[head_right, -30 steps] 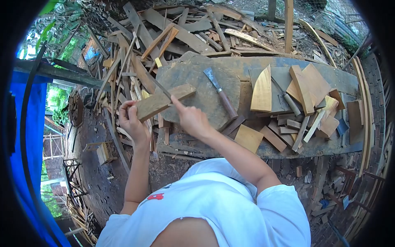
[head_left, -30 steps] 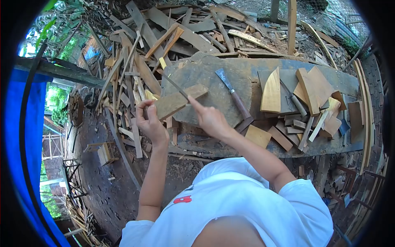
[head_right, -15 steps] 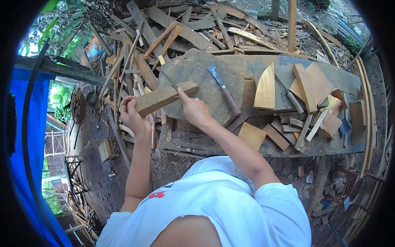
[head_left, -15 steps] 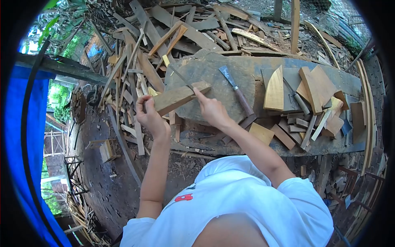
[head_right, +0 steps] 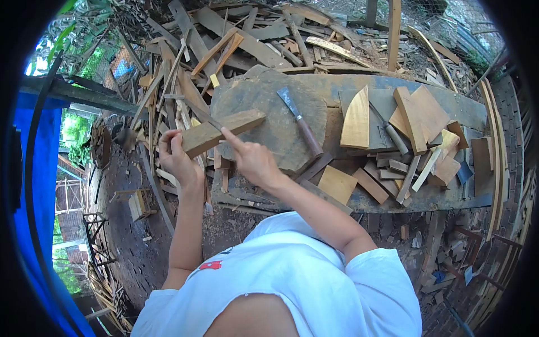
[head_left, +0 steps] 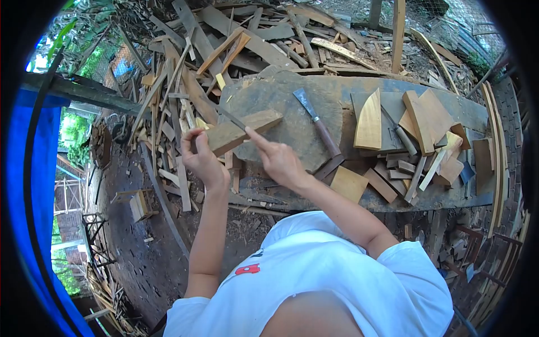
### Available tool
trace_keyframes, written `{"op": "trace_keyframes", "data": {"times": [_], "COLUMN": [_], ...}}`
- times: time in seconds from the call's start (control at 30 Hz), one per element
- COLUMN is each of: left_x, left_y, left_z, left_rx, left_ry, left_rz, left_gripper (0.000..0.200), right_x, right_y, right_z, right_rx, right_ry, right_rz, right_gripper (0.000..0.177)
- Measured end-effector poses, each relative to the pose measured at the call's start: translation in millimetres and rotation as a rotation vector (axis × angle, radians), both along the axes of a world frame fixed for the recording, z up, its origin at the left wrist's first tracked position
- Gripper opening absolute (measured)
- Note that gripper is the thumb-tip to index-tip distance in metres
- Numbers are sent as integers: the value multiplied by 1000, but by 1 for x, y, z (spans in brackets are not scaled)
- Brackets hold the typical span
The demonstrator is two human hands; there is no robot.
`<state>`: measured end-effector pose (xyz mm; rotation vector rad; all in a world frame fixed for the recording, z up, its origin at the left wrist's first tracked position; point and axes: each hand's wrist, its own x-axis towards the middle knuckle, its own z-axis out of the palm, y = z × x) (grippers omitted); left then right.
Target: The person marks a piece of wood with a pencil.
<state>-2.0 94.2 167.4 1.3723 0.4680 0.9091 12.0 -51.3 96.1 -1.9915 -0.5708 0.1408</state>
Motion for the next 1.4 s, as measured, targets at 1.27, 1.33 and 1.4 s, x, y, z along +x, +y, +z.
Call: {"op": "trace_keyframes", "data": {"times": [1.27,1.33,1.4], "left_x": [46,46,49], "left_y": [40,40,45], "left_z": [7,7,7], "left_rx": [191,205,227], "left_ry": [53,63,77], "left_rz": [-163,-134,-122], "left_gripper": [9,10,10], "right_x": [31,27,28], "right_y": [-14,-30,-20], "right_z": [-62,-72,-69], "right_rx": [231,130,156], "right_ry": [41,107,137], "right_rz": [-42,-53,-49], "right_gripper": [51,51,51]}}
